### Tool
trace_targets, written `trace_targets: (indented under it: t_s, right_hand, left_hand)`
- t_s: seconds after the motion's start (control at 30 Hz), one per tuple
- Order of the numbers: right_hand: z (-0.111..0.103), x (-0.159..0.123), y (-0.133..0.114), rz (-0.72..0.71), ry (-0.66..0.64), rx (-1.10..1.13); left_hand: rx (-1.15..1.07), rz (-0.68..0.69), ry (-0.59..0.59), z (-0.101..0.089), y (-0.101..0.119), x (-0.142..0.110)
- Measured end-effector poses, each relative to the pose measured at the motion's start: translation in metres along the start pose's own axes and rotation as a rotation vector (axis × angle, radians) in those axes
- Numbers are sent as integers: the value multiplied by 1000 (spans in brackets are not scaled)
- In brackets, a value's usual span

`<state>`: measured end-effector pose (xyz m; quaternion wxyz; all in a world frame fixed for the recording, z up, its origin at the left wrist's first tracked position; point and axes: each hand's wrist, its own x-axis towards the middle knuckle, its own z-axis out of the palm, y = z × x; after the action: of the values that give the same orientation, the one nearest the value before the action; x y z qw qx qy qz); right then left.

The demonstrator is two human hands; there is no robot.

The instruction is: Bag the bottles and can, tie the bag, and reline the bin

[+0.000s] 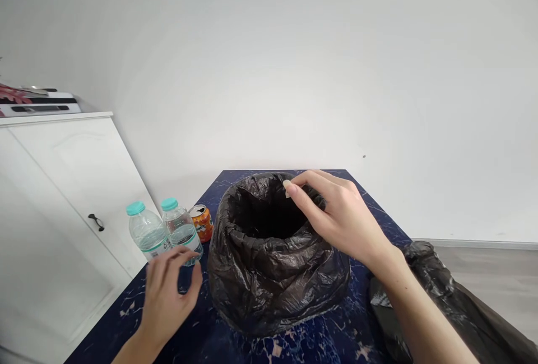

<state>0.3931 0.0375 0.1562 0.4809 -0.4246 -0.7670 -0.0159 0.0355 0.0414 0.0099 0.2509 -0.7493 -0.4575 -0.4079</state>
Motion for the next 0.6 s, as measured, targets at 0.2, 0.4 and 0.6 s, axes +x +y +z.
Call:
trace_targets:
  t_s: [0.2,0.4,0.6]
  right_hand:
    - [0,-1,-4,-85,-68,11]
    - [-3,-1,-9,-179,-55,41]
    - [-15,-1,-9,-184,-28,38]
  left_hand:
    - [168,-80,185,-29,-24,74]
    - [233,26,-46,-23,-39,109]
    - [100,32,-141,-17,-37,96]
